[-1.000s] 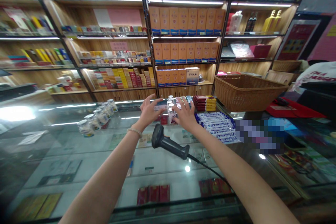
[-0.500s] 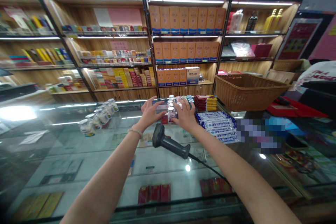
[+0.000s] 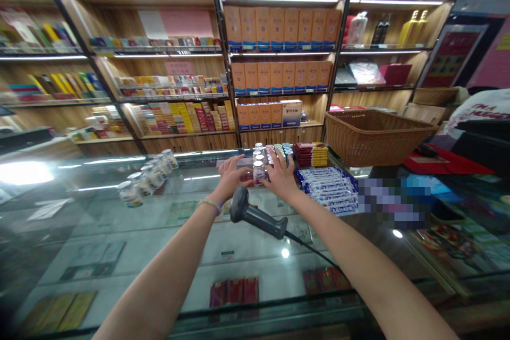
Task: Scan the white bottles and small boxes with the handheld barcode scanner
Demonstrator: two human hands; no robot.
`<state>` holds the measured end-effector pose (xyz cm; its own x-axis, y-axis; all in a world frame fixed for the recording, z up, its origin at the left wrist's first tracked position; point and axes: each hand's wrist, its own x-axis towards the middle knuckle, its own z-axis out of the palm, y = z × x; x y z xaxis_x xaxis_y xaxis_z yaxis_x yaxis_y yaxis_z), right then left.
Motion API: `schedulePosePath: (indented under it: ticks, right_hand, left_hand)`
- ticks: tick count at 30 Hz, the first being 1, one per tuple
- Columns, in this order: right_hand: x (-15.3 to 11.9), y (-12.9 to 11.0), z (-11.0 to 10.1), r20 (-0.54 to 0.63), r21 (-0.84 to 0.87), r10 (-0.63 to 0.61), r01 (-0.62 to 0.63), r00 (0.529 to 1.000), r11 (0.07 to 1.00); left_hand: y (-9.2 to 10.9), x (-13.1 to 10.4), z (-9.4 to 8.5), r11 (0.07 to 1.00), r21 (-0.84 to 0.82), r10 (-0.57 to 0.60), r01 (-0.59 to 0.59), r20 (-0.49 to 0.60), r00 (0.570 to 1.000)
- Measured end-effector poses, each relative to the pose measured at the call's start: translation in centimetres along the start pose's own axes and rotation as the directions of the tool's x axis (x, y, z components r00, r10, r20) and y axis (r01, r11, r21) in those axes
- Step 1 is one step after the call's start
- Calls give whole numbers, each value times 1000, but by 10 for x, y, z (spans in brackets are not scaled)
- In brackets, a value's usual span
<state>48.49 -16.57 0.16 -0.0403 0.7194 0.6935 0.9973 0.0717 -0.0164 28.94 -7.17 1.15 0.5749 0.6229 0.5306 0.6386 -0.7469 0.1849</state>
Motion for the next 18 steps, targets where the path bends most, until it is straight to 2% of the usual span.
schedulePosePath:
  ticks: [8,18]
  right_hand:
    - [-5,-3,6,-16,38,-16,16,1000,999]
    - [-6,-5,11,-28,53,-17,19,999,998]
  left_hand:
    - [6,-3,-4,1000,13,11,-12,19,1000]
    - [3,-5,-2,1000,13,4,-4,12,1000]
